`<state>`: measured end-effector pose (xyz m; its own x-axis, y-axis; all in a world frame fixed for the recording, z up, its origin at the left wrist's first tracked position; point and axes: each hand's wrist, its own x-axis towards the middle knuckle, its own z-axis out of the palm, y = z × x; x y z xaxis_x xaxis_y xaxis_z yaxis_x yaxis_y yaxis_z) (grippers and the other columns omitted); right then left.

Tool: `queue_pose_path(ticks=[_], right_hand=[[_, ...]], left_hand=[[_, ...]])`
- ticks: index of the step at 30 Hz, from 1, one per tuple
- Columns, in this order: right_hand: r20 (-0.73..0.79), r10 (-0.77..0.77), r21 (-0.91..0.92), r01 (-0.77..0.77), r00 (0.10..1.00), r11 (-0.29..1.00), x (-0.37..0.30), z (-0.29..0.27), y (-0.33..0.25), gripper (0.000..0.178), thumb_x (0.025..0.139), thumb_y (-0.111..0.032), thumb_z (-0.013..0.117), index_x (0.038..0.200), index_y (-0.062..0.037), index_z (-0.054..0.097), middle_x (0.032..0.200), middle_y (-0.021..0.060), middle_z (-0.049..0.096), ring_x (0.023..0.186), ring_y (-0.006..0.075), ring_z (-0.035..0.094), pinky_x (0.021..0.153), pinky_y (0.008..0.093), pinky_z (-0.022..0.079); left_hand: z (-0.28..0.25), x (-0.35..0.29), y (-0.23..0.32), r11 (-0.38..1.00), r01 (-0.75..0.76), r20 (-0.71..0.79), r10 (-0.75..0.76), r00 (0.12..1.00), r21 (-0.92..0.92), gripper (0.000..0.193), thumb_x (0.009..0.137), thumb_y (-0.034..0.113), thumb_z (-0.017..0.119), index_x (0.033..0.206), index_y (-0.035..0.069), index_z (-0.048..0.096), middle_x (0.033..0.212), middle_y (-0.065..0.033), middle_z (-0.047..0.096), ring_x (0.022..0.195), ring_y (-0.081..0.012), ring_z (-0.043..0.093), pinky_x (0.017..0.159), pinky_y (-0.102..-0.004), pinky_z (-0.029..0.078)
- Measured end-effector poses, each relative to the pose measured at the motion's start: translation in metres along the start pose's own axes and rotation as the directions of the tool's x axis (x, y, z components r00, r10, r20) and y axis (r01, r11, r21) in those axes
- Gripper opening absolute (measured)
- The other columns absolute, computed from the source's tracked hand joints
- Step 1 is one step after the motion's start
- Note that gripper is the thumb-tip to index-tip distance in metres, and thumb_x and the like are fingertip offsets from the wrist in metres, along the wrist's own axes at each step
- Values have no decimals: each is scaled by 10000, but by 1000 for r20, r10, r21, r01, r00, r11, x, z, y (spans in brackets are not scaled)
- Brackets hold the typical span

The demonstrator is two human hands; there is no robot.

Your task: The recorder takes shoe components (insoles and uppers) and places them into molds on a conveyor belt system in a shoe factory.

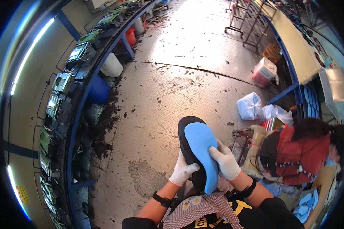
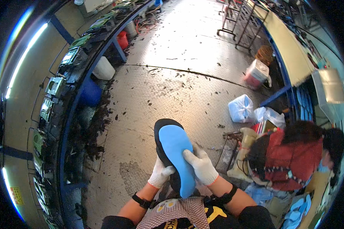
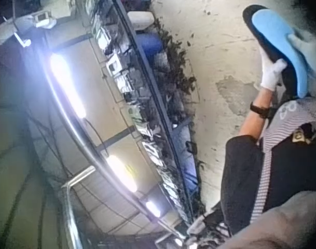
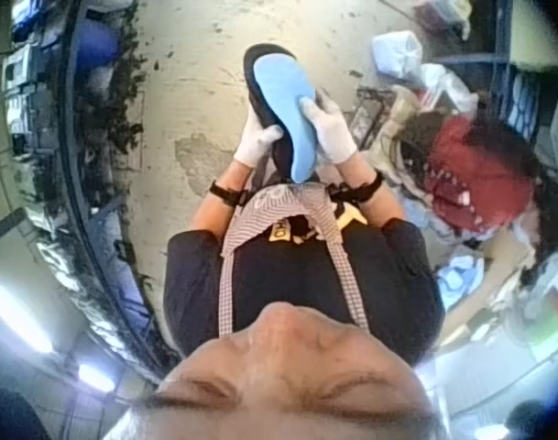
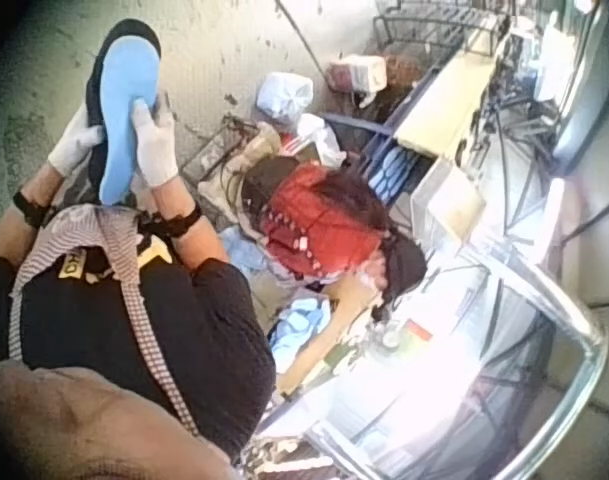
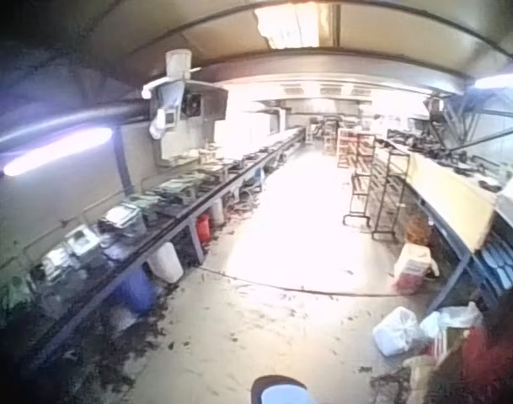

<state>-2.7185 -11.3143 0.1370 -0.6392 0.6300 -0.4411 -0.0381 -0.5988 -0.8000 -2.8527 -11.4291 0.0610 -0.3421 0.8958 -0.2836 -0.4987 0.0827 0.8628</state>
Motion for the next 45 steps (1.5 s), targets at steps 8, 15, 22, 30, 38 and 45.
queue_pose_path(ticks=[8, 15, 22, 30, 38, 45], right_hand=[[125, 33, -172, -11, 992, 985, 151, -3, -78, 445, 1008, -201, 575, 1388, 24, 520, 1233, 109, 623, 1105, 169, 580, 985, 313, 472], [136, 62, -192, -35, 989, 981, 273, -19, -172, 421, 1003, -200, 566, 1341, 48, 532, 1220, 132, 623, 1087, 179, 580, 976, 312, 470], [66, 18, -236, -2, 998, 972, 394, -22, -242, 413, 1011, -194, 547, 1339, 55, 529, 1221, 135, 626, 1081, 180, 591, 964, 313, 479], [-52, -72, -458, 41, 996, 888, 560, -8, -317, 399, 968, -240, 609, 1252, 35, 554, 1131, 174, 644, 1031, 202, 630, 904, 354, 512], [-63, -235, -479, 177, 970, 860, 721, -5, -403, 595, 961, -148, 619, 1474, -23, 344, 1235, 241, 601, 1074, 287, 658, 885, 396, 552], [110, -162, -633, 195, 981, 749, 846, -57, -495, 627, 942, -88, 621, 1514, -82, 364, 1337, 230, 562, 1176, 286, 642, 948, 390, 549]], left_hand=[[-14, 143, 54, 999, -26, -97, 28, 995, 19, 1237, 617, 422, 959, 1550, 15, 256, 1497, -124, 436, 1397, -259, 417, 1178, -412, 331], [12, 279, 110, 998, -61, -127, 62, 990, 13, 1222, 601, 399, 965, 1540, 26, 279, 1478, -118, 456, 1380, -259, 431, 1164, -409, 350], [5, 422, 147, 998, -53, -92, 57, 994, 38, 1258, 560, 449, 978, 1525, 29, 289, 1463, -121, 471, 1370, -262, 443, 1153, -404, 364], [-33, 613, 206, 999, 13, -11, -14, 1000, -38, 1328, 490, 461, 1010, 1522, 35, 290, 1435, -111, 494, 1340, -260, 478, 1141, -404, 391], [-45, 794, 271, 997, 71, 6, -71, 997, 16, 949, 733, 228, 808, 1515, 25, 312, 1411, -121, 508, 1285, -250, 518, 1104, -386, 421], [-41, 965, 296, 995, 94, 16, -94, 995, -25, 898, 851, 386, 767, 1534, 33, 303, 1441, -122, 490, 1291, -240, 509, 1083, -385, 433]])
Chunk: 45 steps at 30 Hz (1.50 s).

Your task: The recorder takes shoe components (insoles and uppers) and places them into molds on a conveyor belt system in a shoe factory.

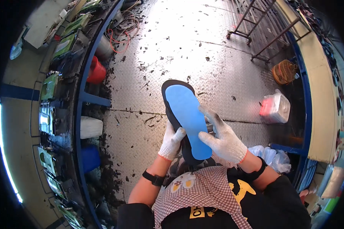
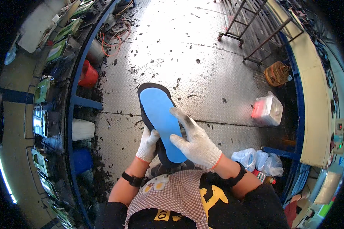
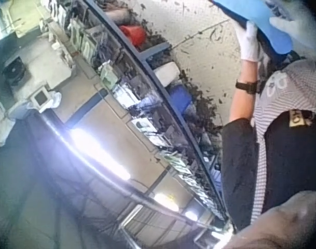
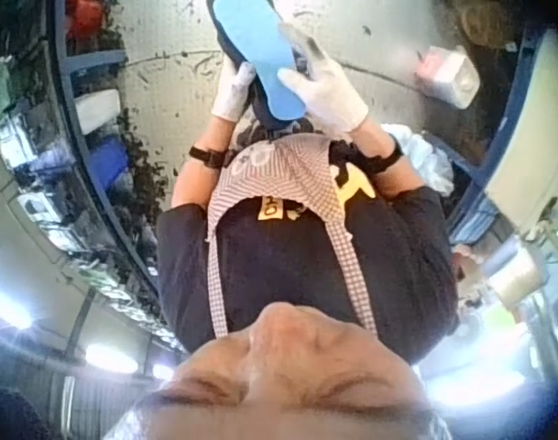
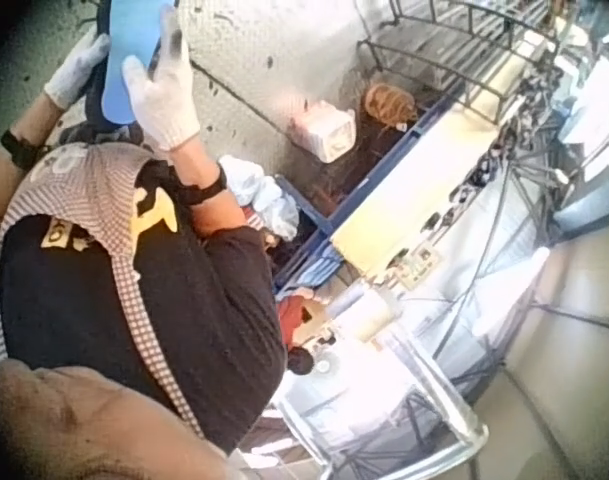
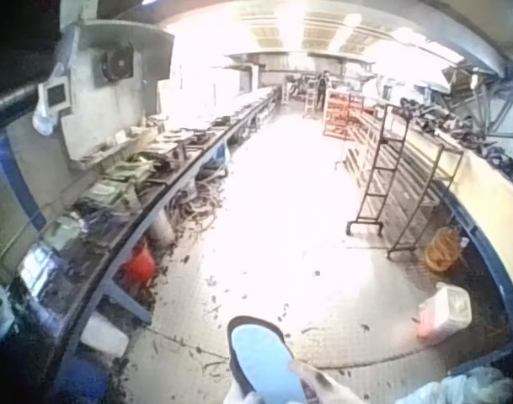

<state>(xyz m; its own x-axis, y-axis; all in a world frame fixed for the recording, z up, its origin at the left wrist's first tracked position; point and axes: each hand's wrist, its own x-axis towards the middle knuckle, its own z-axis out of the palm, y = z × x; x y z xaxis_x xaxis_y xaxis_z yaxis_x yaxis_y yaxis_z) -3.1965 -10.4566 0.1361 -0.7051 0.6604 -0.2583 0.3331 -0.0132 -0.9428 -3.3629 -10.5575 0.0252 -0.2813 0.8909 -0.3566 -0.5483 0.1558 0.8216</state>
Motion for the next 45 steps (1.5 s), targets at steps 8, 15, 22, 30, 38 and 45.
queue_pose_path(ticks=[8, 15, 22, 30, 38, 45], right_hand=[[51, 170, 16, -171, 984, 985, 166, -108, -14, 457, 933, -78, 616, 1382, -60, 534, 1155, 173, 645, 993, 214, 653, 898, 347, 551], [46, 416, 280, -411, 908, 867, 299, -172, -55, 465, 912, -13, 611, 1370, -3, 533, 1140, 140, 632, 974, 161, 624, 898, 314, 541], [-141, 279, 255, -238, 950, 937, 438, -192, -49, 423, 937, -11, 588, 1359, -16, 556, 1180, 140, 622, 1002, 159, 624, 889, 318, 546], [-229, 287, 206, -242, 930, 948, 557, -211, -98, 435, 912, -45, 620, 1342, -19, 564, 1173, 131, 624, 1021, 174, 629, 913, 323, 535], [-213, 274, 86, -262, 938, 961, 653, -244, -112, 440, 904, -64, 626, 1339, -38, 570, 1166, 125, 607, 1031, 174, 615, 927, 327, 524], [-248, 167, 35, -163, 954, 986, 725, -305, -94, 419, 902, -68, 642, 1315, -70, 574, 1060, 154, 650, 857, 200, 662, 810, 352, 560]], left_hand=[[22, 189, 35, 968, 150, 148, -121, 982, -202, 723, 991, 346, 608, 1558, 51, 269, 1440, -135, 492, 1271, -264, 525, 1072, -393, 447], [38, 330, 97, 969, 140, 132, -115, 985, -204, 794, 966, 346, 646, 1567, 23, 240, 1475, -130, 464, 1325, -268, 484, 1117, -394, 407], [18, 481, 160, 980, 137, 233, -101, 967, -146, 815, 924, 327, 697, 1557, 32, 276, 1481, -117, 456, 1338, -244, 467, 1125, -376, 385], [4, 598, 238, 970, 178, 292, -124, 948, -167, 793, 916, 333, 705, 1537, 48, 302, 1438, -110, 494, 1296, -232, 501, 1099, -379, 420], [-4, 690, 280, 986, 153, 230, -133, 964, -71, 742, 921, 248, 632, 1543, 25, 293, 1448, -123, 480, 1282, -223, 486, 1103, -365, 396], [20, 779, 292, 984, 165, 238, -145, 960, -66, 794, 899, 289, 642, 1558, 31, 282, 1479, -135, 455, 1314, -243, 473, 1115, -378, 390]])
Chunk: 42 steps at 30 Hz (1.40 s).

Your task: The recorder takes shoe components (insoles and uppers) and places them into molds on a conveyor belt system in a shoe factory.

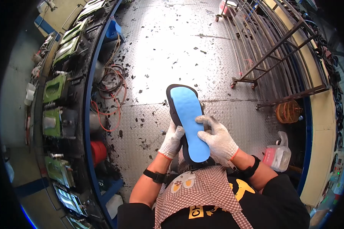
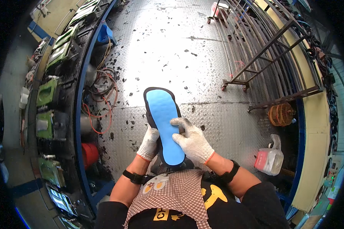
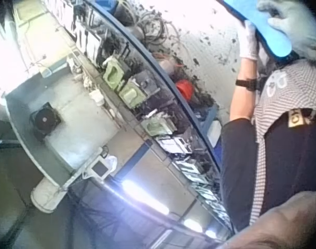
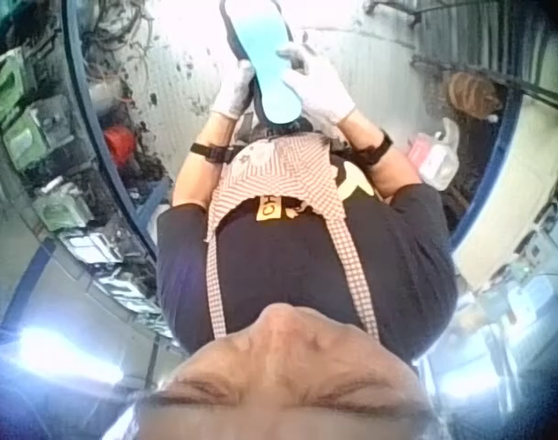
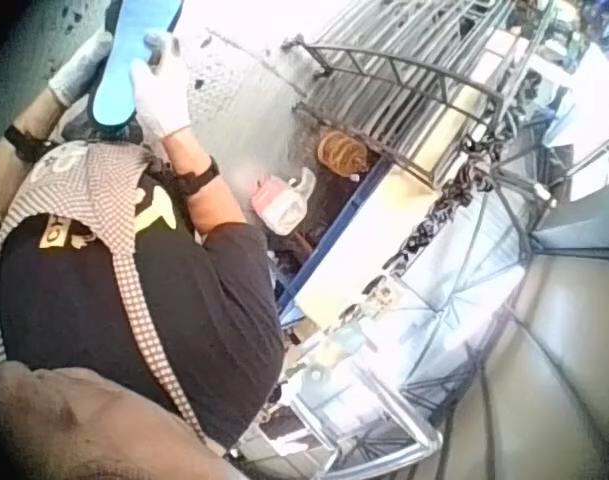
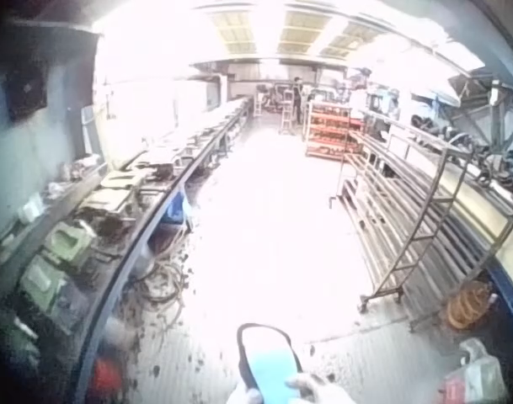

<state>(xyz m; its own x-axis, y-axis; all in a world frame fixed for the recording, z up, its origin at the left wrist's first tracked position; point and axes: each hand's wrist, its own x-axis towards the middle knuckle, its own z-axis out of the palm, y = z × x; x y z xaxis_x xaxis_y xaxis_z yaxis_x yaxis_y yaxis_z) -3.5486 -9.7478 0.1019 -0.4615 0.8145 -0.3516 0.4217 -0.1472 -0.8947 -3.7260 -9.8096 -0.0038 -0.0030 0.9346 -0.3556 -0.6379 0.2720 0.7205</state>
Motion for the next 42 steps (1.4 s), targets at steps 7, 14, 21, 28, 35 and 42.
queue_pose_path(ticks=[7, 14, 21, 28, 35, 42], right_hand=[[0, -53, -57, 53, 999, 997, 71, -73, -19, 391, 895, -52, 629, 1280, -58, 560, 1143, 187, 661, 904, 254, 691, 835, 361, 559], [33, -213, -296, 213, 977, 931, 124, -132, -29, 425, 910, -107, 633, 1313, -86, 496, 1199, 225, 636, 1085, 407, 657, 898, 439, 556], [9, -428, -649, 331, 904, 685, 164, -166, -70, 452, 884, -180, 698, 1304, -145, 534, 909, 146, 605, 840, 342, 655, 714, 459, 540], [-124, -469, -469, 365, 874, 804, 231, -211, -122, 411, 834, -246, 754, 1218, -124, 671, 1021, 112, 592, 950, 286, 609, 811, 383, 553], [-242, -258, -145, 228, 935, 963, 364, -199, -195, 747, 877, -348, 756, 1457, -4, 434, 1281, 272, 572, 1199, 376, 592, 1004, 443, 502], [-224, -184, 8, 191, 957, 982, 447, -196, -225, 607, 870, -291, 768, 1335, 13, 523, 1266, 238, 634, 1164, 325, 639, 990, 421, 509]], left_hand=[[40, 91, 25, 998, 53, 23, -54, 998, 34, 935, 812, 311, 773, 1559, 32, 283, 1490, -127, 455, 1339, -256, 466, 1128, -391, 383], [75, 168, 51, 996, 92, 57, -93, 994, 16, 912, 806, 311, 776, 1535, 17, 313, 1441, -128, 496, 1303, -256, 498, 1100, -388, 412], [84, 238, 73, 992, 130, 178, -127, 976, -6, 800, 807, 313, 743, 1469, 9, 412, 1340, -99, 566, 1199, -230, 559, 1034, -376, 463], [70, 315, 143, 986, 2, 415, -73, 907, 169, 902, 733, 272, 837, 1475, -1, 403, 1376, -104, 576, 1239, -226, 572, 1056, -384, 466], [62, 374, 231, 968, 95, 516, -206, 831, 234, 1075, 664, 182, 890, 1536, 19, 281, 1435, -123, 522, 1317, -237, 524, 1112, -427, 437], [38, 435, 275, 963, 141, 493, -241, 836, 232, 1055, 705, 234, 868, 1552, 38, 270, 1458, -117, 500, 1324, -235, 512, 1116, -422, 428]])
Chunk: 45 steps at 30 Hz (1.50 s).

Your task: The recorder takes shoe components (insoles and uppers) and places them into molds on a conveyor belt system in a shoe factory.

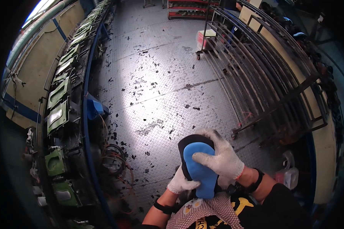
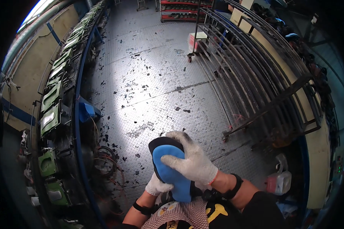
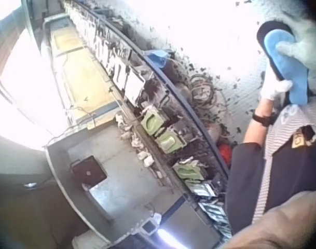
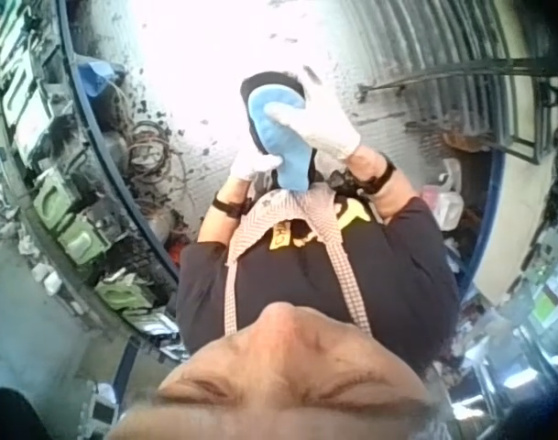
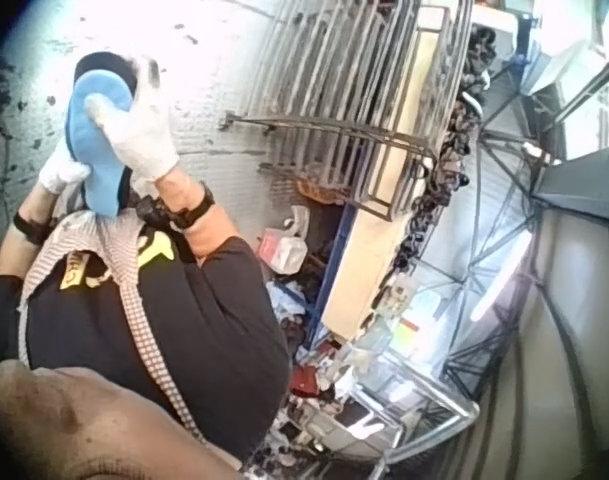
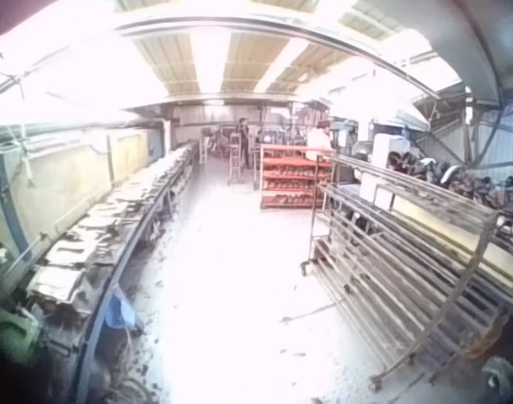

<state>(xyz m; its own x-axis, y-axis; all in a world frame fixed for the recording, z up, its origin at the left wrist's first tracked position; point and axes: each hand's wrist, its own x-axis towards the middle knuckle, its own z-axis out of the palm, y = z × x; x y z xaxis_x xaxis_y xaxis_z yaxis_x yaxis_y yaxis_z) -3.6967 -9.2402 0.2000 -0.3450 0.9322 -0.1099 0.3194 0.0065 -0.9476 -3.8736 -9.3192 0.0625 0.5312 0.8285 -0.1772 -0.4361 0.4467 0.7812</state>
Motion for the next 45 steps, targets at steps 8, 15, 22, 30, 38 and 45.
queue_pose_path(ticks=[8, 15, 22, 30, 38, 45], right_hand=[[-11, 436, 360, -403, 900, 841, 158, -23, 106, 496, 920, -223, 722, 1303, 61, 584, 1138, 129, 698, 1007, 204, 682, 901, 335, 556], [131, 496, 642, -455, 858, 617, 281, -82, 152, 457, 1014, -282, 615, 1311, 61, 566, 1204, 146, 671, 1043, 206, 666, 918, 355, 563], [191, 375, 645, -404, 907, 649, 336, -133, 140, 489, 1020, -266, 599, 1366, 66, 506, 1268, 137, 631, 1137, 201, 622, 1006, 354, 515], [245, 217, 619, -324, 945, 715, 436, -158, 104, 861, 873, -301, 796, 1493, 79, 335, 1378, 211, 533, 1267, 271, 539, 1096, 396, 439], [189, 184, 631, -262, 965, 730, 564, -162, 74, 678, 975, -320, 673, 1463, 67, 404, 1385, 170, 557, 1254, 233, 552, 1077, 362, 457], [108, 346, 660, -327, 932, 676, 702, -144, 32, 502, 1047, -338, 544, 1342, 68, 561, 1238, 138, 658, 1115, 189, 625, 988, 330, 503]], left_hand=[[-36, 99, 43, 984, 149, -201, -127, 971, 96, 1010, 793, 277, 810, 1565, 18, 211, 1452, -151, 474, 1299, -259, 508, 1096, -397, 432], [-67, 227, 103, 970, 238, -238, -240, 941, -37, 840, 831, 275, 782, 1498, -10, 359, 1287, -145, 594, 1105, -226, 630, 938, -357, 548], [-83, 313, 160, 973, 227, -321, -229, 919, -46, 908, 824, 237, 787, 1531, -2, 269, 1348, -184, 539, 1114, -251, 626, 935, -376, 557], [-125, 393, 222, 993, 118, -313, -115, 943, -10, 978, 789, 166, 808, 1551, 28, 210, 1429, -196, 468, 1260, -293, 547, 1023, -428, 518], [-218, 459, 289, 992, 48, -260, -16, 966, 117, 1142, 734, 245, 872, 1584, 53, 134, 1485, -148, 415, 1379, -274, 424, 1146, -423, 383], [-302, 520, 368, 962, 47, -248, 23, 968, 270, 1116, 728, 273, 890, 1562, 16, 194, 1448, -153, 461, 1323, -268, 473, 1096, -411, 429]])
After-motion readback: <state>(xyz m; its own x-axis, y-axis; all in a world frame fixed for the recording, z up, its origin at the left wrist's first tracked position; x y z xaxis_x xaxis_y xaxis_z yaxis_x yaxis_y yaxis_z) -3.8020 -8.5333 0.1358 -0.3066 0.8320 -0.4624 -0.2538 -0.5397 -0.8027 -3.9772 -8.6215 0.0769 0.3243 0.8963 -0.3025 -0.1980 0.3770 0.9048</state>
